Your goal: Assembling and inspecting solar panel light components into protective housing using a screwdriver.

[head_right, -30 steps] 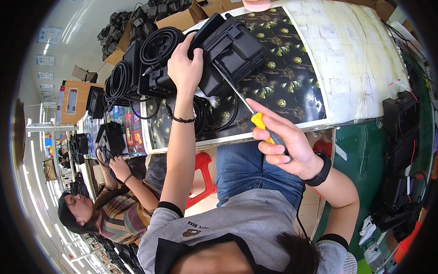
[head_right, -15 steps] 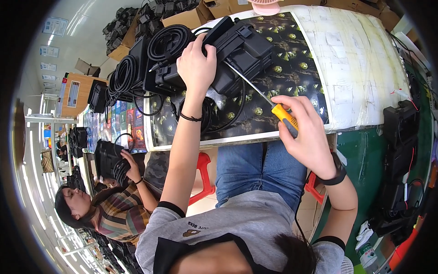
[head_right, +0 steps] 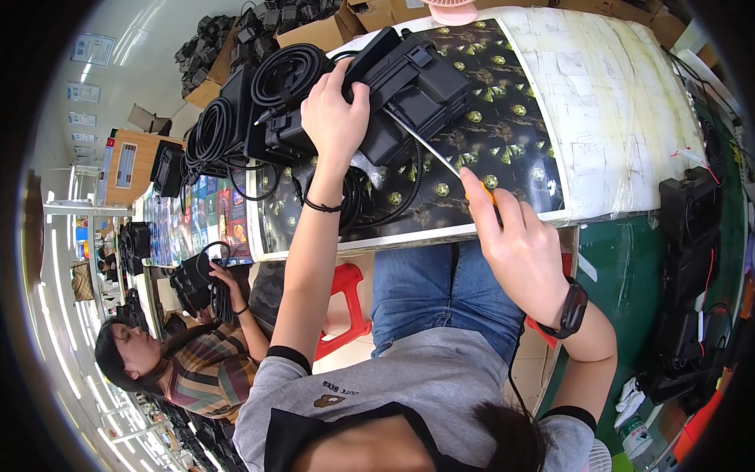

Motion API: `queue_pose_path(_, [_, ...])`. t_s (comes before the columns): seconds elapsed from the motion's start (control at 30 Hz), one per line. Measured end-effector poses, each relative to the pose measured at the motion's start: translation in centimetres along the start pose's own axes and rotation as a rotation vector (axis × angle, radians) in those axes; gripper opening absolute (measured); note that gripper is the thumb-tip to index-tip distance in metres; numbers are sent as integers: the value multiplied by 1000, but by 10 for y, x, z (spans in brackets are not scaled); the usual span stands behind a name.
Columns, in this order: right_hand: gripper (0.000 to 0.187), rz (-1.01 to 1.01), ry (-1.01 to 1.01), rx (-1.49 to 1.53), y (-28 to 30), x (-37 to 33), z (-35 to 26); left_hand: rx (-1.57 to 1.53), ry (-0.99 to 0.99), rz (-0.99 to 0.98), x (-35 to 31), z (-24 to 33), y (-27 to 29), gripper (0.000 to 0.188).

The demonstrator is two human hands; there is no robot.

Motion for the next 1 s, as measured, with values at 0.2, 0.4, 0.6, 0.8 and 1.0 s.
queue_pose_path(0.2, [44,-27,-122,332,-4,5,12,2,13,-15,2,1,-1,38])
queue_pose_path(0.4, [38,61,-232,725,-22,4,25,-48,63,-22,3,-4,2,38])
queue_pose_path(0.6, [33,-554,-665,1516,-57,-9,22,-38,68,-18,3,-5,3,38])
queue_pose_path(0.8, [38,-750,-941,2192,-65,-19,5,-68,56,-2,4,-7,2,39])
queue_pose_path(1.0, [41,-805,-1103,2631,-19,-17,-28,-37,-91,21,8,7,-4,33])
Point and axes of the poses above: each hand's wrist, its own x-axis towards the middle knuckle, its own y-axis out of the back of the hand, z = x × y, the point moved 6 cm from there along x, towards the middle knuckle, and after that the axes turned 10 degrees about -x, right-handed, at the moved point
